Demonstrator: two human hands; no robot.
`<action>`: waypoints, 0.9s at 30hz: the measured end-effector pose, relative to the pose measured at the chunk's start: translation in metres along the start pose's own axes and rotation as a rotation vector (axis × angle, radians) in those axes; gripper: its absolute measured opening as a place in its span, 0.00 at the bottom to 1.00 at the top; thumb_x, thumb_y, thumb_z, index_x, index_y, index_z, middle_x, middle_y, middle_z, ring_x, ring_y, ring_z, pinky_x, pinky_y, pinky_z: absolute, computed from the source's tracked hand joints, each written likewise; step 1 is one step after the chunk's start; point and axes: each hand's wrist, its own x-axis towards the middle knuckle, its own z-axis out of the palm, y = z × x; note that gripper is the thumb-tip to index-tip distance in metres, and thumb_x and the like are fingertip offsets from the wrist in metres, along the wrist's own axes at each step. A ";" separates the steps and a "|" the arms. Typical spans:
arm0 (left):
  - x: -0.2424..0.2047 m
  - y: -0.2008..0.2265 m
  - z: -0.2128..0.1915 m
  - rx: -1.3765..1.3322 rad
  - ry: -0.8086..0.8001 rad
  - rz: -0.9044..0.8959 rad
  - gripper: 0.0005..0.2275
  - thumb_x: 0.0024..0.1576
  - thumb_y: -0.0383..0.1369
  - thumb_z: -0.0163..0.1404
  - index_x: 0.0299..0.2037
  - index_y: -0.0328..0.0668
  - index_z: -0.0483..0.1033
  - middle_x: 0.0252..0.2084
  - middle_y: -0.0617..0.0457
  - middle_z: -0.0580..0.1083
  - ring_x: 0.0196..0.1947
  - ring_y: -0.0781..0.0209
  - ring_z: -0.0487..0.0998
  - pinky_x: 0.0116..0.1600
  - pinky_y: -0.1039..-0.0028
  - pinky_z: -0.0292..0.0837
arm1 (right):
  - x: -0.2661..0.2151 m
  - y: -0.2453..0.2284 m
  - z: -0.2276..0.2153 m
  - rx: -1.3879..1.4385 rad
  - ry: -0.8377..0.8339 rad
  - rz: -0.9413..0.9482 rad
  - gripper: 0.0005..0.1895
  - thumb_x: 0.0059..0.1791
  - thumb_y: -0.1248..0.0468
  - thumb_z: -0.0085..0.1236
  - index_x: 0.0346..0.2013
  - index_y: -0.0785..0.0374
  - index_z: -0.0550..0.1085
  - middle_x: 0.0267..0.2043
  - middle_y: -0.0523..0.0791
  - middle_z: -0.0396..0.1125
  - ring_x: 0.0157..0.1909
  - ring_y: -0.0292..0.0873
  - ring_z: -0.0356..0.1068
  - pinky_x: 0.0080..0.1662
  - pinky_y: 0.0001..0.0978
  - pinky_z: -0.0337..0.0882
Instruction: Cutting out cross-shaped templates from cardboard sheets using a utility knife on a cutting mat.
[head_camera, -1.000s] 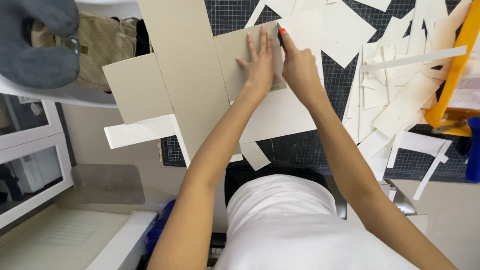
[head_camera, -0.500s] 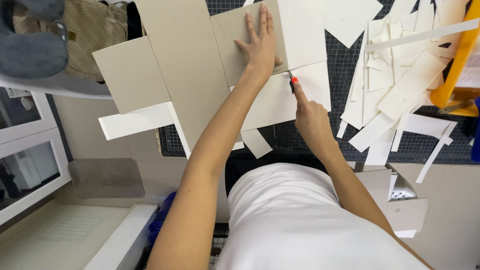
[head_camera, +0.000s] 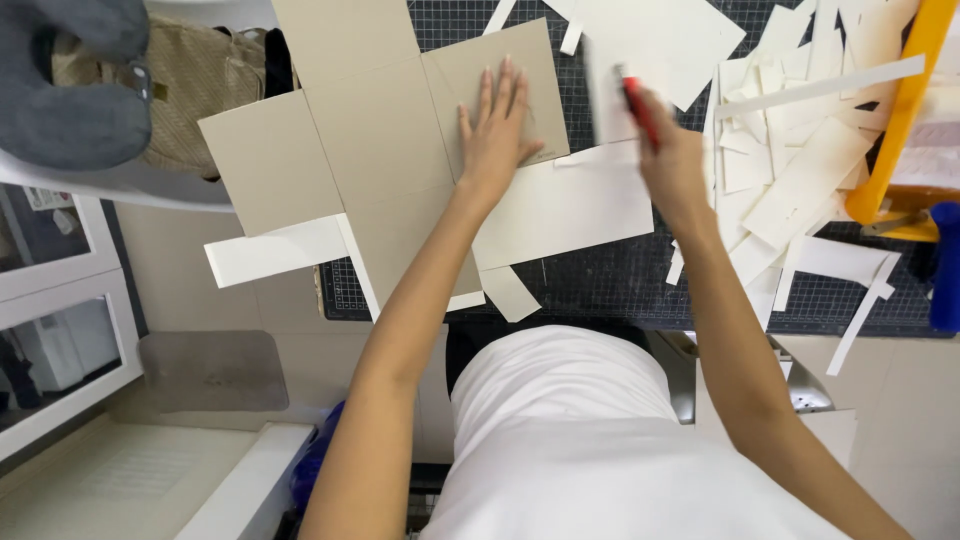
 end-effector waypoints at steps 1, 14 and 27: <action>-0.012 -0.008 0.001 -0.001 0.003 -0.007 0.46 0.61 0.48 0.59 0.77 0.50 0.32 0.76 0.56 0.25 0.76 0.51 0.24 0.72 0.33 0.31 | -0.003 0.014 -0.008 0.001 -0.006 -0.005 0.24 0.57 0.73 0.43 0.68 0.52 0.62 0.67 0.55 0.61 0.67 0.52 0.61 0.70 0.43 0.49; -0.205 -0.054 0.088 -0.325 0.472 -0.662 0.42 0.59 0.57 0.49 0.76 0.45 0.40 0.76 0.30 0.31 0.75 0.28 0.28 0.66 0.26 0.37 | 0.037 0.017 0.061 -0.146 0.061 -0.383 0.08 0.57 0.66 0.56 0.49 0.65 0.69 0.40 0.49 0.66 0.39 0.50 0.66 0.41 0.40 0.66; -0.235 -0.138 0.103 -0.687 0.754 -0.914 0.27 0.45 0.39 0.65 0.49 0.39 0.64 0.46 0.45 0.68 0.49 0.52 0.68 0.55 0.63 0.65 | 0.106 -0.019 0.079 -0.256 -0.352 -0.471 0.23 0.60 0.66 0.43 0.68 0.72 0.57 0.68 0.62 0.58 0.71 0.62 0.54 0.66 0.64 0.39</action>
